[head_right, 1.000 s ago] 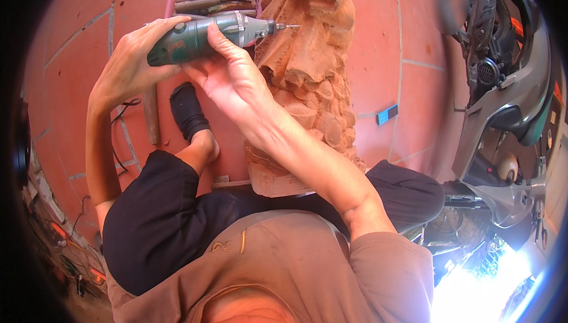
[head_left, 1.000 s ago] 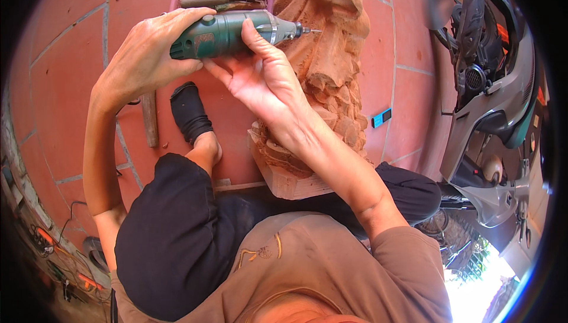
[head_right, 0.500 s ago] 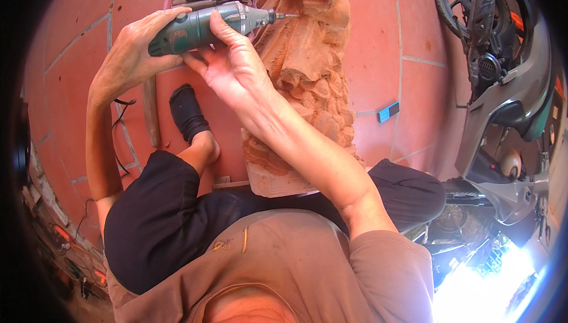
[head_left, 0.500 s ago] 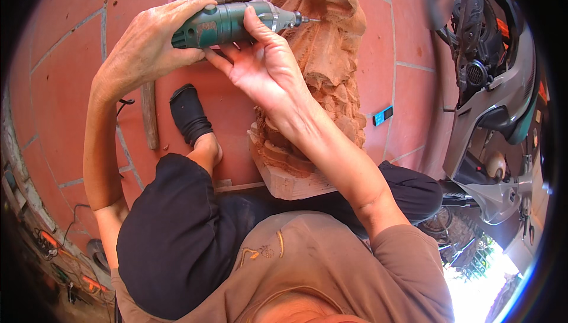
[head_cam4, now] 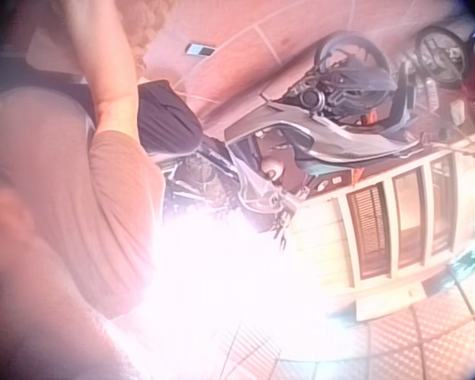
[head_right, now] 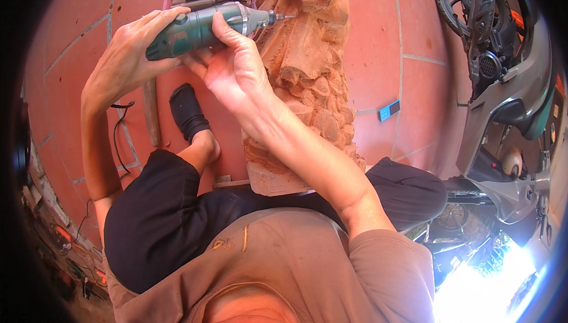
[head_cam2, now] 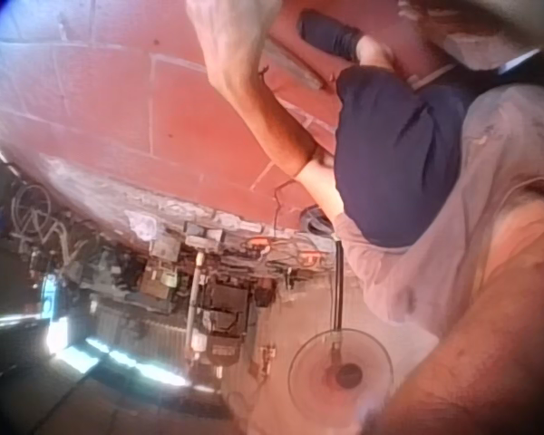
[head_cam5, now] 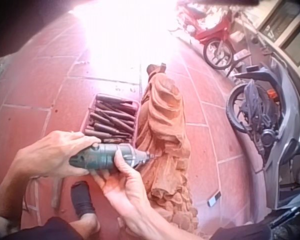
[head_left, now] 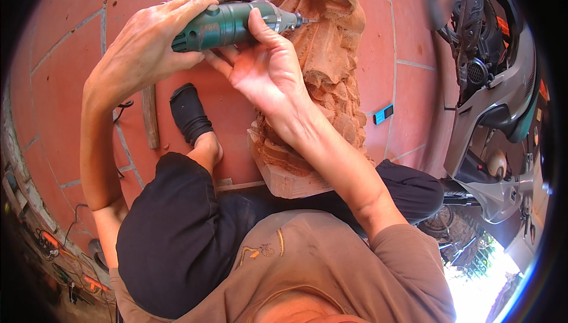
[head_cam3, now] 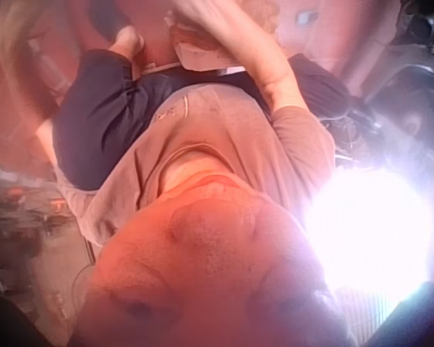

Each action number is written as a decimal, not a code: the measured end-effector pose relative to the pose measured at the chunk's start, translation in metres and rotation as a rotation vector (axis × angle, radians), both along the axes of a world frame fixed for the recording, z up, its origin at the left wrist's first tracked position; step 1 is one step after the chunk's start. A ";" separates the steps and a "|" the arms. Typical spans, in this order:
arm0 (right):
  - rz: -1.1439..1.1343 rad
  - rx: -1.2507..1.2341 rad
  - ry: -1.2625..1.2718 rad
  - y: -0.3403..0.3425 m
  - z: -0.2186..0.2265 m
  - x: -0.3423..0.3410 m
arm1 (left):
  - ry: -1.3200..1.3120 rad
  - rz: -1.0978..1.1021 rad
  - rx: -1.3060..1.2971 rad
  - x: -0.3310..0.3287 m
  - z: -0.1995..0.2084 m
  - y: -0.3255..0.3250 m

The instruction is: The person carves a wooden sculpture using a chisel and mallet, then switches to a rotary tool to refine details. The person sits on the floor and works on the sculpture placed between their legs.

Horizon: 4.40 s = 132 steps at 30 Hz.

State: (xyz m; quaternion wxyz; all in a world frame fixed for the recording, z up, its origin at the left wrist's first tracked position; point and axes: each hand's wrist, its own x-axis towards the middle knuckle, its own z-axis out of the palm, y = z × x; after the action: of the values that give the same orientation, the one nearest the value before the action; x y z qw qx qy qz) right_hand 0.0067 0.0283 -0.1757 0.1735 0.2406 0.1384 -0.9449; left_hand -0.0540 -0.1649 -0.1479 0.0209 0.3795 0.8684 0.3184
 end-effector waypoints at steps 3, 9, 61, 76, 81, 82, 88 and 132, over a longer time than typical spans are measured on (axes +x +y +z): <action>0.002 -0.016 -0.021 -0.003 0.004 0.005 | -0.037 -0.005 -0.022 0.003 0.006 -0.003; 0.010 -0.058 -0.070 -0.007 0.013 0.015 | -0.068 -0.016 -0.053 0.010 0.012 -0.007; 0.058 -0.054 -0.040 -0.004 0.013 0.018 | -0.092 -0.006 -0.055 0.011 0.011 -0.007; 0.048 -0.101 -0.078 -0.013 0.016 0.043 | -0.131 -0.016 -0.121 0.033 0.022 -0.016; 0.060 -0.106 -0.102 -0.015 0.017 0.049 | -0.138 -0.002 -0.174 0.040 0.028 -0.016; 0.061 -0.108 -0.098 -0.015 0.019 0.050 | -0.139 -0.004 -0.176 0.042 0.030 -0.016; 0.045 -0.154 -0.118 -0.017 0.018 0.056 | -0.095 -0.018 -0.160 0.046 0.031 -0.016; 0.163 -0.152 -0.089 -0.018 0.040 0.058 | -0.015 0.048 -0.165 0.061 0.054 -0.024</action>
State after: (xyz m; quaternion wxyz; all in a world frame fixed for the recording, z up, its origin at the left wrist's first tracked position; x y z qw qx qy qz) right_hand 0.0650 0.0100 -0.1362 0.2733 0.2563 0.0777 -0.9239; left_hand 0.0075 -0.1891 -0.0936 0.0509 0.3532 0.9004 0.2489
